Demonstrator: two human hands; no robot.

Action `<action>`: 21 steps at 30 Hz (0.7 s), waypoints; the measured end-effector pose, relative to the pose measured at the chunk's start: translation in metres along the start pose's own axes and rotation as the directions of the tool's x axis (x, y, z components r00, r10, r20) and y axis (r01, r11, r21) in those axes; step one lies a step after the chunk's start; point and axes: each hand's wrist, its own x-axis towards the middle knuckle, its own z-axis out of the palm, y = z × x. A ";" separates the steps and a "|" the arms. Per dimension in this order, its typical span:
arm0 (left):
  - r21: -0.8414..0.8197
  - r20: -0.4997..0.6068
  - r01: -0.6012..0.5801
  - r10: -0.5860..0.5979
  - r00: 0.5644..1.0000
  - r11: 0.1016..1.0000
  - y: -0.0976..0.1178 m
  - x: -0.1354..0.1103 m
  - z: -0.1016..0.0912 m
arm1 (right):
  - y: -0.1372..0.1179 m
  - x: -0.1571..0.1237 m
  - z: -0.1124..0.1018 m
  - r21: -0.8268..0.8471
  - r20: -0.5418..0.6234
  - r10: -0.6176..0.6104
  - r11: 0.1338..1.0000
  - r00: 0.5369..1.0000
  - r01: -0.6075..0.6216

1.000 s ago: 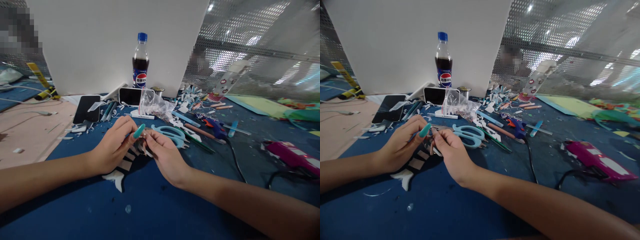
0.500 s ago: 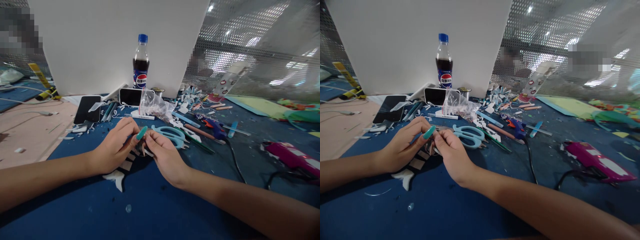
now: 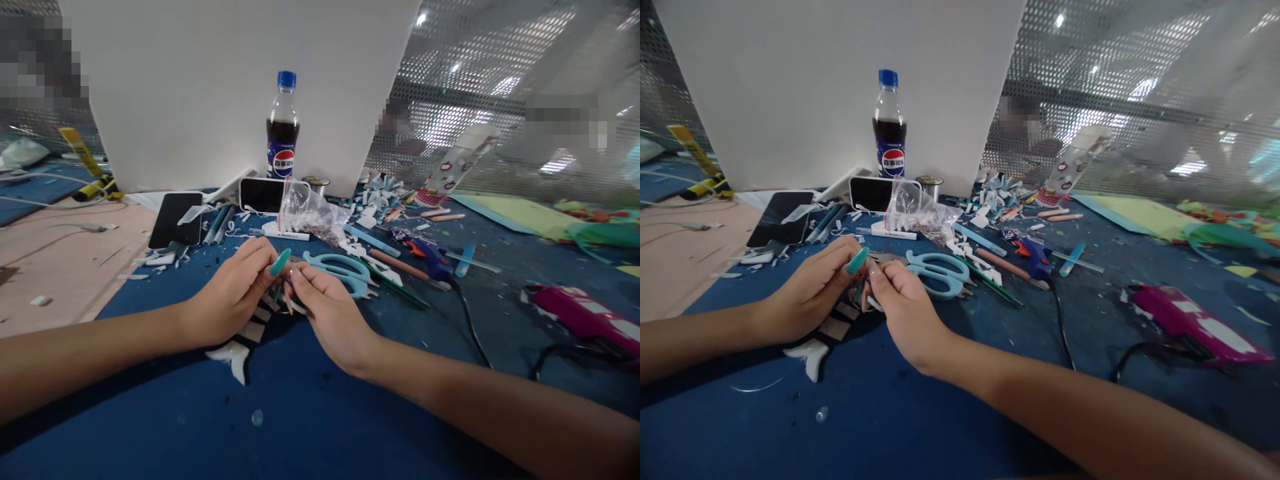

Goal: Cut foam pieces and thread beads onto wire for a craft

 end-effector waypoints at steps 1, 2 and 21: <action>0.002 0.004 0.012 -0.012 1.000 1.000 0.000 0.000 0.000 | 0.000 0.000 0.000 -0.020 -0.004 -0.007 1.000 1.000 0.007; 0.001 0.008 0.026 -0.026 1.000 1.000 0.000 0.000 -0.001 | 0.000 0.000 0.000 -0.035 -0.006 -0.010 0.999 1.000 0.010; -0.067 -0.017 0.045 -0.047 0.999 0.997 0.000 0.001 -0.001 | -0.001 0.000 -0.001 -0.038 0.002 -0.011 0.999 1.000 0.011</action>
